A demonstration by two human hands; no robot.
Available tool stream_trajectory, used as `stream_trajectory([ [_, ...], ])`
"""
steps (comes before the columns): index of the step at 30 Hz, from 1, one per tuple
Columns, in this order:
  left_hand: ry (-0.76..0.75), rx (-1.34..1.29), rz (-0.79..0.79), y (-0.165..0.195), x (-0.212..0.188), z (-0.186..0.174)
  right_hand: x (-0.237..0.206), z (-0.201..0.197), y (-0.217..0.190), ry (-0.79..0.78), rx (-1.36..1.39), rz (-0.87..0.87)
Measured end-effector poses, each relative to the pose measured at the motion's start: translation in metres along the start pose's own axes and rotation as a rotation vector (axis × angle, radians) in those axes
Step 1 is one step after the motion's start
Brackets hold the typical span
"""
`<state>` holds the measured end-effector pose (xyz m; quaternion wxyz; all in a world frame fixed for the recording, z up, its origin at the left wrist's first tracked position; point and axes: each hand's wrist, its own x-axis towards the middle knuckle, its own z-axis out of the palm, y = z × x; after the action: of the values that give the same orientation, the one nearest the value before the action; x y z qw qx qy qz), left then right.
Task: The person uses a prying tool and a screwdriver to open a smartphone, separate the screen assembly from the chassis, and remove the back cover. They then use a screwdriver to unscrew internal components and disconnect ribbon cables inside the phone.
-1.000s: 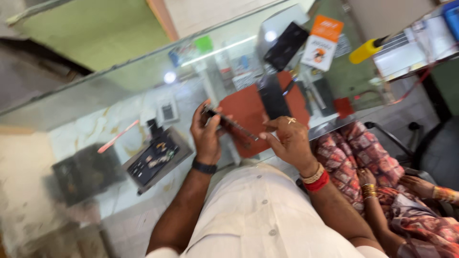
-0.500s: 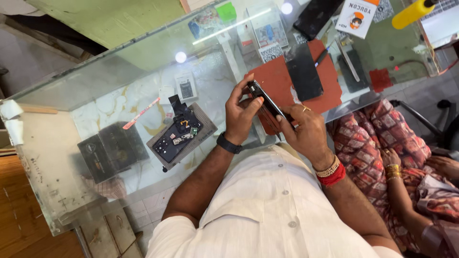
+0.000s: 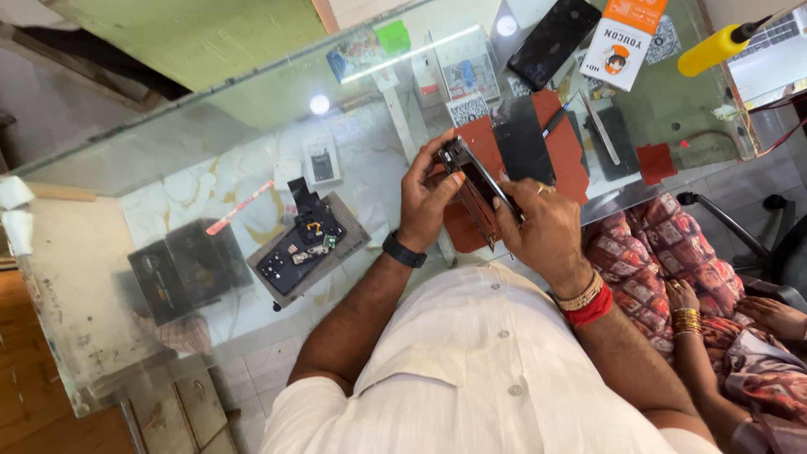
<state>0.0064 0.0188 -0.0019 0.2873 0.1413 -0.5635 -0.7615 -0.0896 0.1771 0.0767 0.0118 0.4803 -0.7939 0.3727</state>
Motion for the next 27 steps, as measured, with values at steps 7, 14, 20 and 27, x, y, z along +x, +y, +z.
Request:
stream_trajectory([
  [7,0.014,-0.288,-0.182,-0.018,0.016,0.022,0.005,-0.007,0.039,-0.017,0.01,-0.008],
  [14,-0.034,-0.356,-0.063,-0.027,0.031,0.027,0.012,-0.005,0.06,0.038,0.053,0.01],
  [20,0.002,-0.417,-0.041,-0.026,0.039,0.017,0.022,0.008,0.065,0.018,0.138,0.089],
  [27,0.006,-0.185,-0.066,-0.034,0.039,0.001,0.02,0.028,0.076,-0.04,0.242,0.258],
])
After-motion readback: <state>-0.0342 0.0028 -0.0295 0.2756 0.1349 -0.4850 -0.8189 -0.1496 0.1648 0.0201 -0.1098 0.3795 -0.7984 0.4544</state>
